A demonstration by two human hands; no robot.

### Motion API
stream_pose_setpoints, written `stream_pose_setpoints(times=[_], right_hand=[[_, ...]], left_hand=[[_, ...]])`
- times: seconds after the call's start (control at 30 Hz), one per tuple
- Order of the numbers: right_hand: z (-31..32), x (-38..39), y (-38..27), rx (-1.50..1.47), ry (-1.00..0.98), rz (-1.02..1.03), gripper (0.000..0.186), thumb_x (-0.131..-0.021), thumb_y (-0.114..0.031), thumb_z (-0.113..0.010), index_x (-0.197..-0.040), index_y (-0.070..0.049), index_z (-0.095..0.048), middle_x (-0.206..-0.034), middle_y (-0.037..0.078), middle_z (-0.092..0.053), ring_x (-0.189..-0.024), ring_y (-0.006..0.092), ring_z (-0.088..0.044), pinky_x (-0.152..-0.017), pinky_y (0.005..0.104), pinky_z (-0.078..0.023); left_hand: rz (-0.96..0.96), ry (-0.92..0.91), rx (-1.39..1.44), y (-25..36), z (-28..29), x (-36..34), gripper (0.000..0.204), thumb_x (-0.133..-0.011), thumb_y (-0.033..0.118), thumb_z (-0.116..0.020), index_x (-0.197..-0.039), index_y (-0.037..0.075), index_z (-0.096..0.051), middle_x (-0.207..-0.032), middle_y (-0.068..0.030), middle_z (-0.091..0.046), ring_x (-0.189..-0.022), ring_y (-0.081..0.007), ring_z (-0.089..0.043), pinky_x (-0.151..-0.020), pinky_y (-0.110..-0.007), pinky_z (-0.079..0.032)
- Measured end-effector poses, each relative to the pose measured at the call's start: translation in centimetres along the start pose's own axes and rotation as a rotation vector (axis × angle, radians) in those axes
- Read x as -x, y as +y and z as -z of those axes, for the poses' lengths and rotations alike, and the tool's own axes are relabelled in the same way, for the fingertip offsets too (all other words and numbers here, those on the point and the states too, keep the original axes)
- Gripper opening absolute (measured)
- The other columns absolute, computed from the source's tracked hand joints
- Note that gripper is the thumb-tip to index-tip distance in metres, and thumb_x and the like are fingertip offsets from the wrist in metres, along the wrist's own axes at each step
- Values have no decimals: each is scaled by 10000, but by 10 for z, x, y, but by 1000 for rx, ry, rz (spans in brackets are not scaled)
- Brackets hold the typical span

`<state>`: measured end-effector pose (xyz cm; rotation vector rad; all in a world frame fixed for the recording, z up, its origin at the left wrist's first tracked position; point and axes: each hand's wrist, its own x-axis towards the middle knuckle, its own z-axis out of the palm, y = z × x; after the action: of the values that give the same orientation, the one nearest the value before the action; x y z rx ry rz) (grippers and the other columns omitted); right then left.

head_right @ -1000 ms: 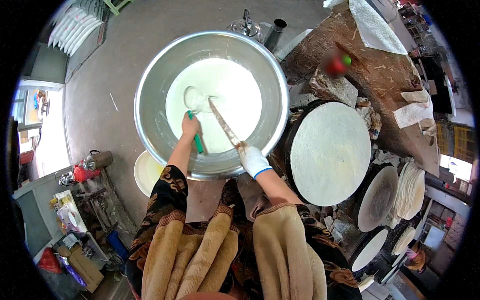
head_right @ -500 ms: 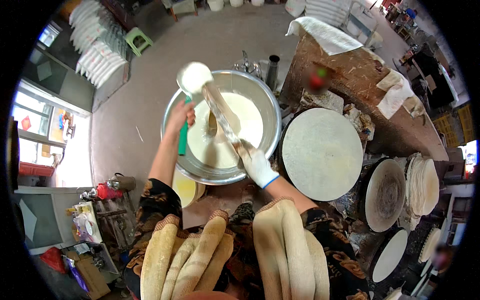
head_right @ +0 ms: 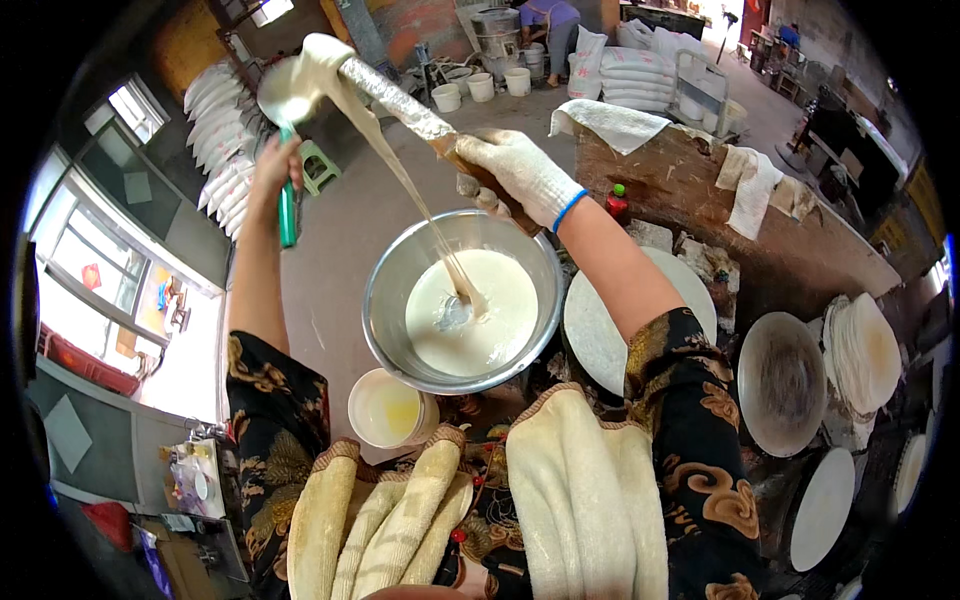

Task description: The person scoops white batter from a large metal bowl using a ladle and pours it onto a hot circular griddle. They use a wooden spreader to quickly swirl the batter into a thin, round crepe. Once cooked, the person lifts the crepe and stacks it onto a growing pile of finished crepes on the counter.

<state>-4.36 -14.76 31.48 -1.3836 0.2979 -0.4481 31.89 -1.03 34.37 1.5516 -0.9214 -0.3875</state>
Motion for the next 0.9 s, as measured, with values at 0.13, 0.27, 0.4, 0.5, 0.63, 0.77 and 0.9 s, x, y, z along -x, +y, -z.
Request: stream_pose_setpoints(times=[0.13,0.27,0.4,0.5,0.63,0.77,0.9], right_hand=[[10,6,53,128,43,-169,337,-970,-359,-512,-1125,-74,-600,-645,-15,-525,-434,34,-434,-344,195,-339],[31,10,118,139,11,-351,314,-986,-349,-493,-1042,-74,-632,-589,3,-536,-414,63,-437,-346,221,-328],[32,13,106,175,90,-358,352,-971,-401,-513,-982,-71,-634,-604,-20,-511,-406,51,-418,-337,212,-309],[37,12,82,146,62,-267,384,-967,-428,-522,-995,-63,-640,-603,-30,-482,-405,40,-401,-330,204,-293],[28,5,70,169,80,-214,359,-973,-397,-520,-978,-59,-642,-612,-27,-516,-405,35,-396,-354,198,-302],[15,7,109,178,26,-321,375,-936,-456,-561,-914,-91,-643,-592,-28,-512,-403,46,-397,-355,220,-292],[21,19,221,73,56,-559,336,-931,-430,-580,-884,-104,-643,-560,-31,-489,-406,57,-390,-357,237,-275]], left_hand=[[595,-241,553,-65,-45,50,114,-956,170,-546,-922,89,-474,-559,60,-418,-391,-52,-379,-321,-205,-323],[769,-392,900,-79,-64,51,97,-981,132,-502,-920,71,-458,-558,69,-375,-415,-26,-361,-330,-166,-295],[651,-292,684,-72,-39,33,92,-967,171,-535,-933,100,-489,-554,67,-403,-412,-36,-385,-327,-188,-323],[227,-122,145,-45,-18,34,93,-949,199,-554,-922,125,-504,-561,51,-456,-416,-47,-438,-335,-203,-359],[63,147,-226,-102,8,46,100,-914,183,-578,-921,100,-523,-583,16,-483,-430,-90,-479,-368,-254,-399],[743,-66,278,-216,-35,89,139,-918,183,-589,-851,109,-493,-573,31,-450,-430,-90,-428,-385,-246,-367],[908,-168,854,-269,-95,114,261,-973,226,-532,-751,140,-424,-522,45,-364,-415,-80,-364,-379,-219,-317]])
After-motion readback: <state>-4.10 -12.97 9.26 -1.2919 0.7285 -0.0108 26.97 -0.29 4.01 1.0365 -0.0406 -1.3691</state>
